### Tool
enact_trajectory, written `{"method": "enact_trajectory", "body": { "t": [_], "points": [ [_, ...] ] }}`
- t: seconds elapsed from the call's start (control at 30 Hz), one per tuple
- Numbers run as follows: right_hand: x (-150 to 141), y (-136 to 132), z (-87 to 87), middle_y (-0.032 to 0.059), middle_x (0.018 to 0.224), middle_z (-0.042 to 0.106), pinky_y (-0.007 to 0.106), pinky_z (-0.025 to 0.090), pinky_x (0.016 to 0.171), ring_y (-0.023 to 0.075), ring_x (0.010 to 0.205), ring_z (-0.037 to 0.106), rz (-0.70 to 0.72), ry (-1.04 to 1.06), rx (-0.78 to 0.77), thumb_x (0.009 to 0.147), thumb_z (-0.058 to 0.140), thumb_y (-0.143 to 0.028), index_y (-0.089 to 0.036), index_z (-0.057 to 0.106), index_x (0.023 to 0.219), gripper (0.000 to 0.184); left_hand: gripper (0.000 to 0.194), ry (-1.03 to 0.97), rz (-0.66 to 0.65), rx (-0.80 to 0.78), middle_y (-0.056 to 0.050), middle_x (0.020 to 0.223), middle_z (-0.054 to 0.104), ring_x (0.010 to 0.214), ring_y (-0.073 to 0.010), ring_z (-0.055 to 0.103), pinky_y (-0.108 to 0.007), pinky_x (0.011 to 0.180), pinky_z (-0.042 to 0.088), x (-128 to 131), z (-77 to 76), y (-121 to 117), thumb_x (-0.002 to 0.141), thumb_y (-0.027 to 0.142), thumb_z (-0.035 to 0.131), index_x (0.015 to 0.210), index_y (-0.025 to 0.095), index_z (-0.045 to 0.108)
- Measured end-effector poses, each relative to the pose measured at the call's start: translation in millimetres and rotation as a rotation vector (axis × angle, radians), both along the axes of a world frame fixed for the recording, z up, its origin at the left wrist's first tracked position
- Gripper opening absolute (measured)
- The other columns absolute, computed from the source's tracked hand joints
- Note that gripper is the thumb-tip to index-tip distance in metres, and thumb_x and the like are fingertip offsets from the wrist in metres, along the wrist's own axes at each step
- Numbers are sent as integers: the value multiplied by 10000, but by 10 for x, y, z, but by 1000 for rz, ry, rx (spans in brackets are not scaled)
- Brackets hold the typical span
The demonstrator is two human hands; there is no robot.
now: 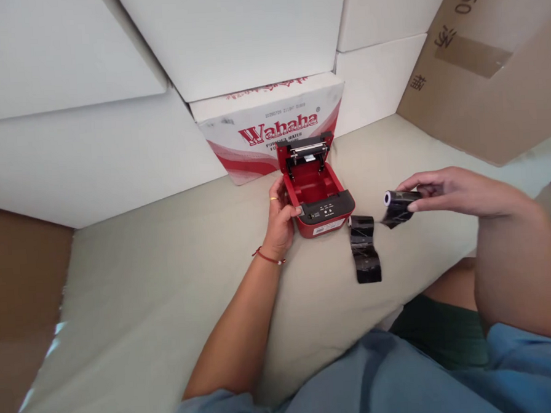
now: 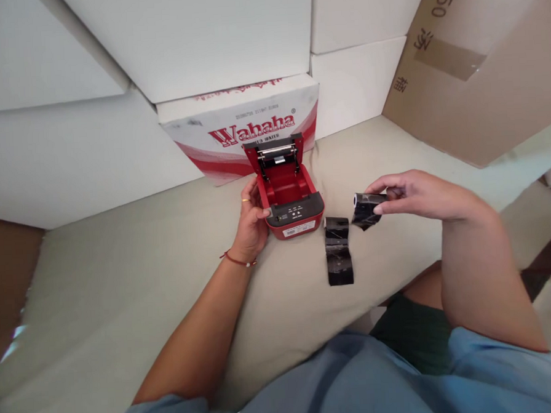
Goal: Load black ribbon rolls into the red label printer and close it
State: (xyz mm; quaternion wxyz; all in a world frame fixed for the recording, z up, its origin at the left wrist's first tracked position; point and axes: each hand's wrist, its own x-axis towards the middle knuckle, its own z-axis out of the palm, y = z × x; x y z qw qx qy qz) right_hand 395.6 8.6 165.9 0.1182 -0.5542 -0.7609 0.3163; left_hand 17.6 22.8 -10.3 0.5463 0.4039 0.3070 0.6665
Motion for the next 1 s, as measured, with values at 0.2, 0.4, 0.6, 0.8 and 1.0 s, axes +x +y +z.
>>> {"method": "enact_trajectory", "body": {
  "t": [0.2,0.4,0.6,0.8,1.0],
  "points": [
    [-772,152,509,65,1064,855,379,590,734,239,855,742,302,85,-69,946,836,-655,-305,850,1360,542,814,-22,18,-19,-44,1676,602,1601,-325,531,-465,1311,472,41,17,16,681,270,809,1466,350,605],
    [-1766,433,-46,85,1345,867,412,597,1056,313,1209,804,188,-264,243,967,744,-195,-252,843,1373,422,828,2,7,6,-51,1693,585,1575,-327,546,-477,1307,461,60,16,4,712,288,801,1505,349,573],
    [-2146,606,-221,144,1409,855,461,611,1040,384,1277,799,123,-513,299,998,696,-169,-240,827,1430,457,875,16,4,-12,-61,1684,596,1553,-331,564,-499,1309,459,68,16,13,691,255,770,1533,340,550],
    [-1948,472,-239,89,1427,854,498,625,1125,354,1309,797,180,-229,407,1010,696,-208,-272,850,1370,397,869,12,-14,16,-60,1709,593,1562,-337,570,-510,1315,455,65,-34,27,719,239,784,1550,342,556],
    [-1426,-240,-453,126,1586,767,633,556,1277,353,1480,721,361,-33,567,1145,597,-395,-284,792,1474,398,862,-7,-5,39,-73,1695,616,1546,-347,592,-523,1314,470,75,-66,45,748,283,828,1568,330,566]
  ]
}}
